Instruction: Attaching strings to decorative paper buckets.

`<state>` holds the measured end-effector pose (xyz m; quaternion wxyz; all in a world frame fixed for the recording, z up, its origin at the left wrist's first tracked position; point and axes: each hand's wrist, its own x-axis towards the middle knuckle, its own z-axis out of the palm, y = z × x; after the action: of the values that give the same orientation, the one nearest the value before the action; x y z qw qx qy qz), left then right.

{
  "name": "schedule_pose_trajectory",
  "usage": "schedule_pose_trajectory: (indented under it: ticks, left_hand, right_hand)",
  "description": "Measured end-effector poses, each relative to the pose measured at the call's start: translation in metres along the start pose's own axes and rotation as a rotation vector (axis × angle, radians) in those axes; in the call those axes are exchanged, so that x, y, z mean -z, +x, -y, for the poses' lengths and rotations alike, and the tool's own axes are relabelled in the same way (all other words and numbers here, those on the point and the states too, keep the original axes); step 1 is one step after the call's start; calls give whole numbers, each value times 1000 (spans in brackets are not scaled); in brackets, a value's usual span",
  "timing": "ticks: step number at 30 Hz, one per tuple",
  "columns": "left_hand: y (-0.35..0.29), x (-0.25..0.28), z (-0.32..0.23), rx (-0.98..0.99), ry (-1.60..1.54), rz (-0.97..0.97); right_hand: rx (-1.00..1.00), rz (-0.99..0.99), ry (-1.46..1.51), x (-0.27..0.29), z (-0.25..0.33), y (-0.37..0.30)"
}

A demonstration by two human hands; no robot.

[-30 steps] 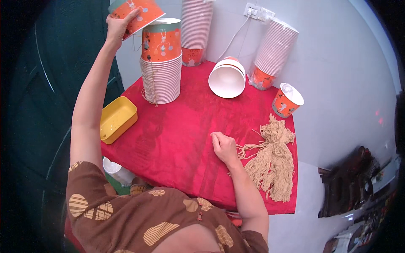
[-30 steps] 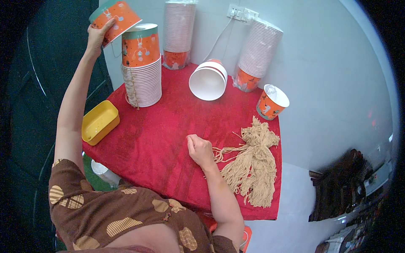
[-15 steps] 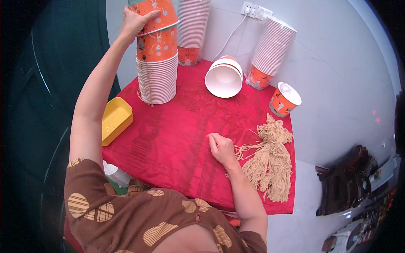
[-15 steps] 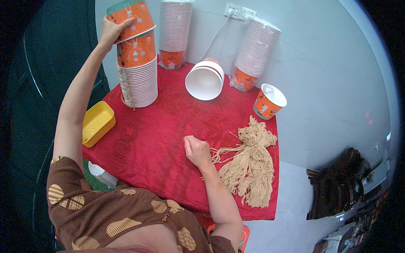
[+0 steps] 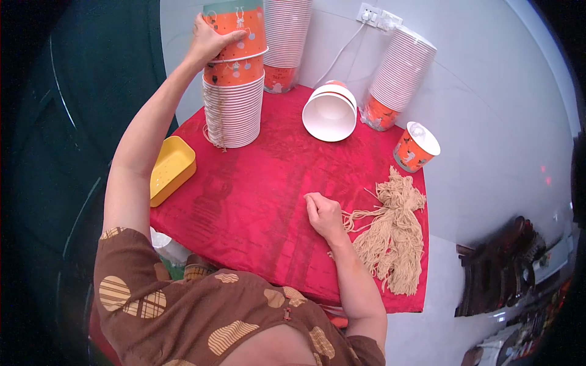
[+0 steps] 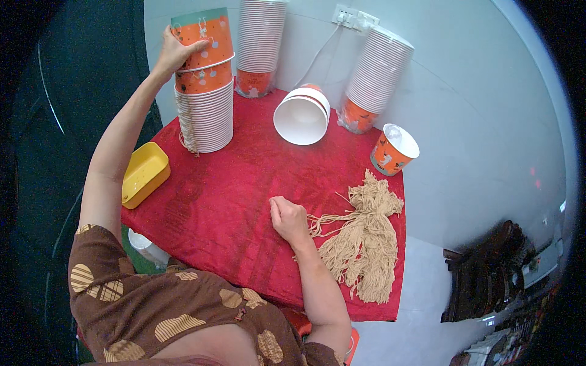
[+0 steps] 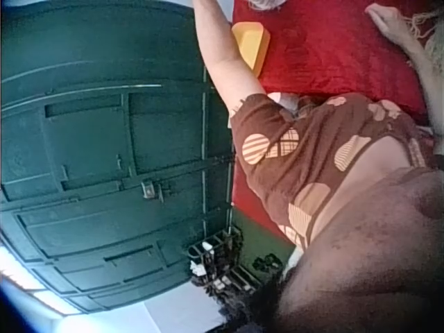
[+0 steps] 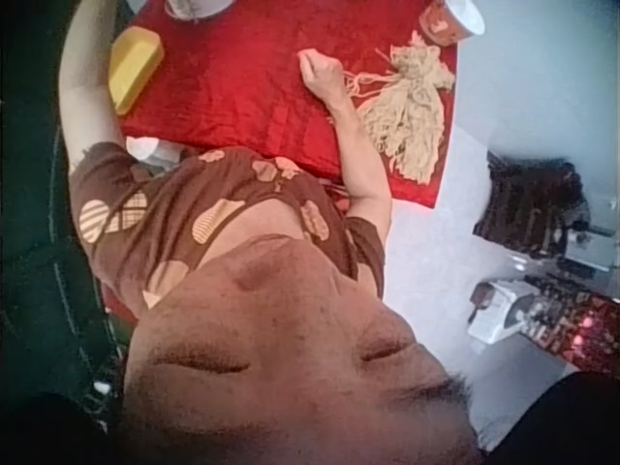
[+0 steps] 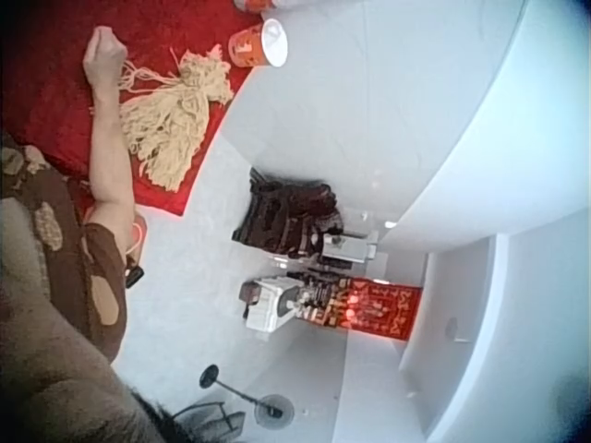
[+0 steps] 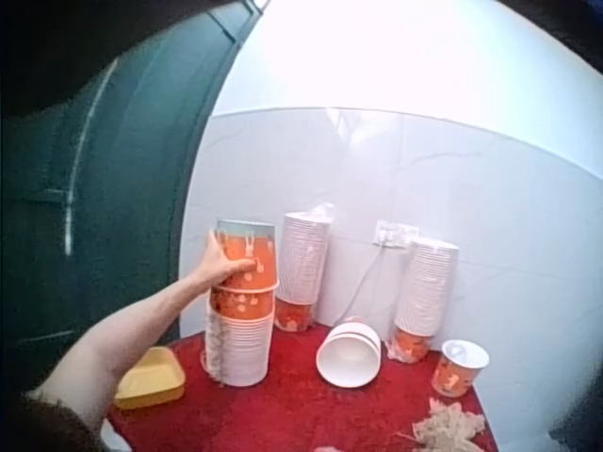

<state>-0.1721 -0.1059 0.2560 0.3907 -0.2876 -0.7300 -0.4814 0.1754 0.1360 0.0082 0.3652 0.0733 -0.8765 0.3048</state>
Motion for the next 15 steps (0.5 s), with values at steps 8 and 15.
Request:
schedule_pose_trajectory:
  ticks: [8, 15]
  left_hand:
    - [-12, 4, 3, -5, 15, 49]
    - [-20, 2, 8, -44, -41, 76]
  right_hand:
    - [-7, 6, -3, 0, 0, 0]
    - [-29, 13, -8, 1, 0, -1]
